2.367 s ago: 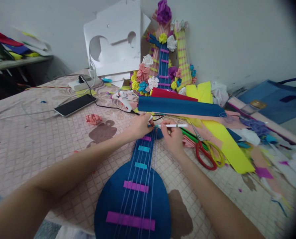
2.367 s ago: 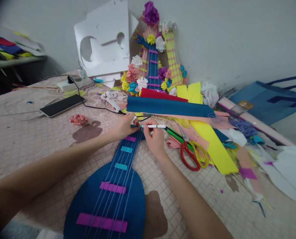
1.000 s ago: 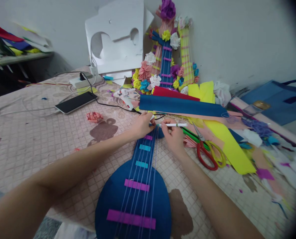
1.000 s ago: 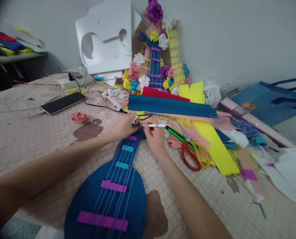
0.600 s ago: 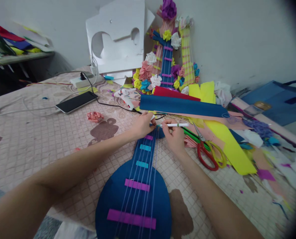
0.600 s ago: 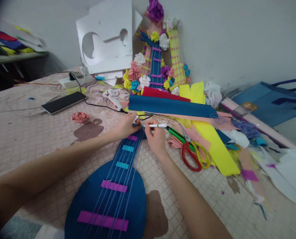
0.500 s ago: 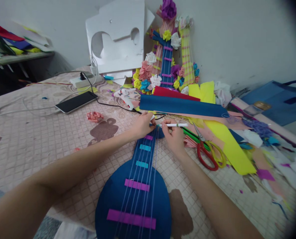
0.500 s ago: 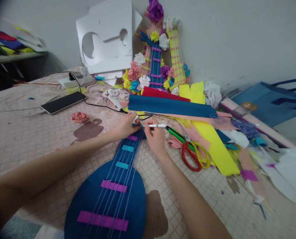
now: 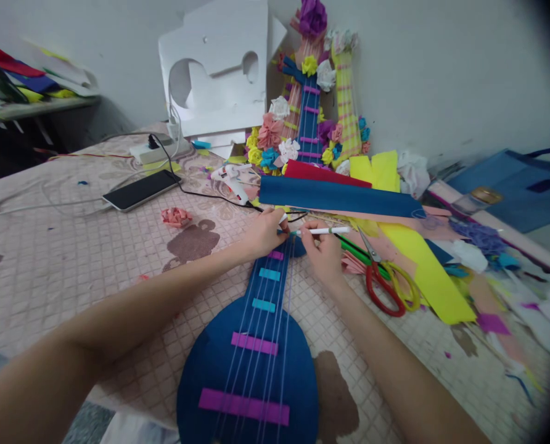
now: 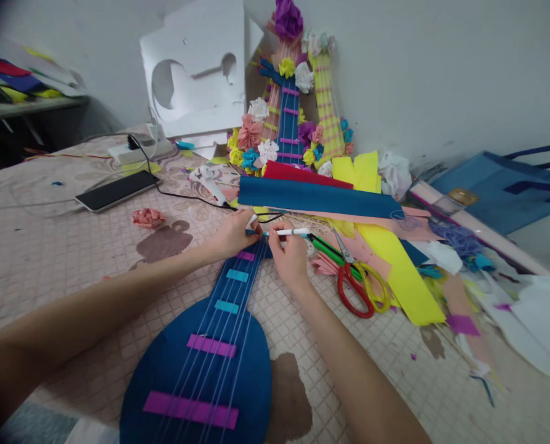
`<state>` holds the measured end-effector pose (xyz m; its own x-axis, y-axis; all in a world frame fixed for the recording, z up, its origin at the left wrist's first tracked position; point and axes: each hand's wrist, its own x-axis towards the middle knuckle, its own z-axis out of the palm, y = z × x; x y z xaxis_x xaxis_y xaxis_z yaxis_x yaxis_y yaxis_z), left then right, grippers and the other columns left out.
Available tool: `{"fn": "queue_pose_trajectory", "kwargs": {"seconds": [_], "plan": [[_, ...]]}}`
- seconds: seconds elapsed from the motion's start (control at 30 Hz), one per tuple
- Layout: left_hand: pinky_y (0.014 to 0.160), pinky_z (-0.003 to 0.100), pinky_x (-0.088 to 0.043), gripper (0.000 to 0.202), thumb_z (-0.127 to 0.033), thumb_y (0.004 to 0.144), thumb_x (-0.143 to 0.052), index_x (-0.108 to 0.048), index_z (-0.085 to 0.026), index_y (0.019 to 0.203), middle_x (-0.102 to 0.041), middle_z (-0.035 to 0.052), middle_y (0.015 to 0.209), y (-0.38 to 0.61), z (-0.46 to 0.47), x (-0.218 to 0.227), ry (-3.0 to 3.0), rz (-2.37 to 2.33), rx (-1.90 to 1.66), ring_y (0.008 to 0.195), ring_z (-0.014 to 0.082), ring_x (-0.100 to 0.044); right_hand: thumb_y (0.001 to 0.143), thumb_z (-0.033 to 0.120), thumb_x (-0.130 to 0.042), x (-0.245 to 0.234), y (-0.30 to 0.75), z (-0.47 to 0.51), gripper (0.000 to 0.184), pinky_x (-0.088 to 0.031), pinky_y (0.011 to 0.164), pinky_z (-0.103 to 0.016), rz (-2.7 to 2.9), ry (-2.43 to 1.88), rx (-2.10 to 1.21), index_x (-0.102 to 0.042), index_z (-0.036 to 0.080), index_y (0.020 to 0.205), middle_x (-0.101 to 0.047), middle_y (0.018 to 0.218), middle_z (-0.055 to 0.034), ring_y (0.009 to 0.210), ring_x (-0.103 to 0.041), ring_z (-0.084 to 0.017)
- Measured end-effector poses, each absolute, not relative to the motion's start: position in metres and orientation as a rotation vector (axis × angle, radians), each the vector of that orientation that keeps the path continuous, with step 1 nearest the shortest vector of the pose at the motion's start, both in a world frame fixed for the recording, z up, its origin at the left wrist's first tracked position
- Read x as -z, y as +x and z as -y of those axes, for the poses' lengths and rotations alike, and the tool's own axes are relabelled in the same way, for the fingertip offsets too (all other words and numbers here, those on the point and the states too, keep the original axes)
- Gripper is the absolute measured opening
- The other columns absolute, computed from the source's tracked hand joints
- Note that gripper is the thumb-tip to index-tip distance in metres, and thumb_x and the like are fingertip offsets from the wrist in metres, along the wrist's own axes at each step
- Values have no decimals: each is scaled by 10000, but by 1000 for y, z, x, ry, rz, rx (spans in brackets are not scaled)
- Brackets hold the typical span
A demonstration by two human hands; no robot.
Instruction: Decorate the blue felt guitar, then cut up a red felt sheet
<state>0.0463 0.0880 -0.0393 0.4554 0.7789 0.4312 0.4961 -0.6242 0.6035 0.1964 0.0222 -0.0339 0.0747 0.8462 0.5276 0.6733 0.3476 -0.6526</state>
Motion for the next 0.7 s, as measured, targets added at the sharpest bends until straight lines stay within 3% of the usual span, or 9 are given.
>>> {"fn": "queue_pose_trajectory", "kwargs": {"seconds": [0.7], "plan": [[754,337,-459,218,-51,664,-577,-426,-202,711,-660,17,767,46,-89,41,2323,-1038,-1008,851,204,-571,884,302,-468,34,197,-23,137,-376,560,-261,1668,-1367,-268,-553,214,821,-600,691,10,566,-522,-133]]}}
